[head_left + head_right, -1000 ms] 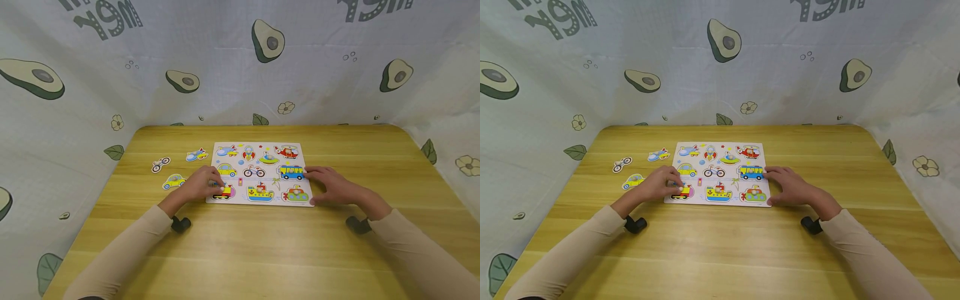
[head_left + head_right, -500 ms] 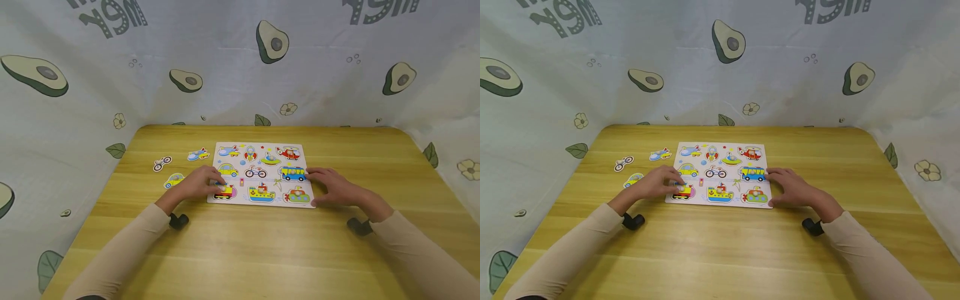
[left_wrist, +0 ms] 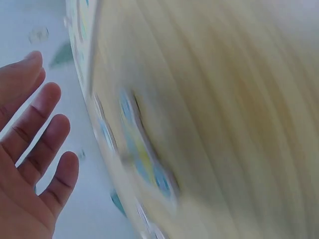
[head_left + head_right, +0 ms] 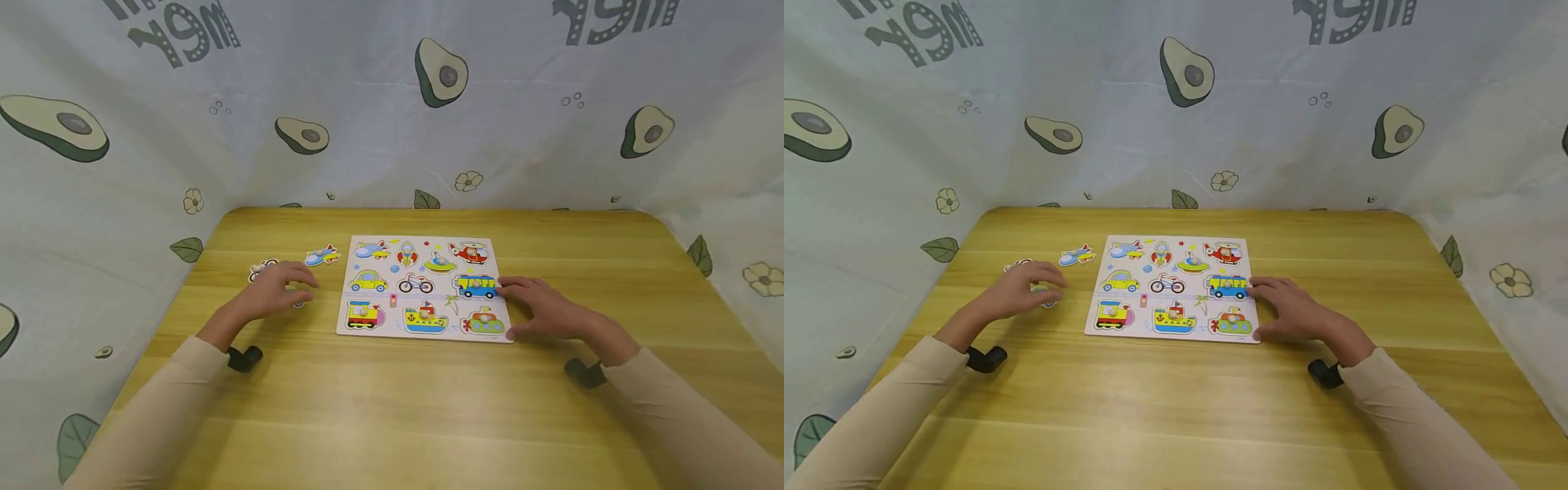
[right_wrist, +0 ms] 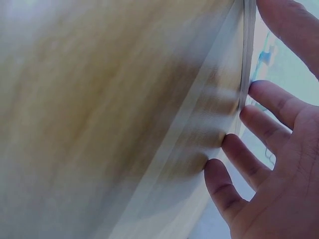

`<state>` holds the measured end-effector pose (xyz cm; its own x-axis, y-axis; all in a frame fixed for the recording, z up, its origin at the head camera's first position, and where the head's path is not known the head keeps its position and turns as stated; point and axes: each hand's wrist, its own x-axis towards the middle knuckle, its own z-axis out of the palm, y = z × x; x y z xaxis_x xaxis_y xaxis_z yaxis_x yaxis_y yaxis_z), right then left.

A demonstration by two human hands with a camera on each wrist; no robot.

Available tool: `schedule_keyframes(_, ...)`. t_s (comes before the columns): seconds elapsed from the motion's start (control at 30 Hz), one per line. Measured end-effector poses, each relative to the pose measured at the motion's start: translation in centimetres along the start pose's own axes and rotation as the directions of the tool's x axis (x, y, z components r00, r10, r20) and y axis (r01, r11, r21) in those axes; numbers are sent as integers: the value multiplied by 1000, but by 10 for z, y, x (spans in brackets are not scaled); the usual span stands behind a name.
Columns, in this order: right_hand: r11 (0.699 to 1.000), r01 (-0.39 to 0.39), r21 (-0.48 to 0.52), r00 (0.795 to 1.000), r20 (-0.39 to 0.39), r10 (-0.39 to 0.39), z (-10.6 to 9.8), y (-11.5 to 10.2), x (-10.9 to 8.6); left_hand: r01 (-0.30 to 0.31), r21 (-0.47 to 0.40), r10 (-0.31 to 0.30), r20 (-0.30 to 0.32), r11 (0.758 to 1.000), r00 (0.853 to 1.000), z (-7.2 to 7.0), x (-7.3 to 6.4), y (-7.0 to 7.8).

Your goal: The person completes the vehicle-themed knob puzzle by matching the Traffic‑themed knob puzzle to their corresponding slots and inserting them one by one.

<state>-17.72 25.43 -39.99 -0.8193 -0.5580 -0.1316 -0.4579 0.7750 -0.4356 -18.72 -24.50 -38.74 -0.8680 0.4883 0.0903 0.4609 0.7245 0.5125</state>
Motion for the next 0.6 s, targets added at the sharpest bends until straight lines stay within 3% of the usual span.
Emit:
schedule_keyframes(0.23, 1000, 4, -3, 1000, -16, -4, 0, 2, -2, 119, 36, -118, -40, 992, 992, -18, -16, -30)
schedule_keyframes(0.37, 1000, 13, -7, 1000, -24, -13, 0, 3, -2, 138, 47, -136, -40, 989, 990, -17, -15, -39)
schedule_keyframes(0.6, 1000, 20, -10, 999, -33, -20, 3, 4, 0, 143, 53, -144, 14, 988, 990, -10, -14, -48)
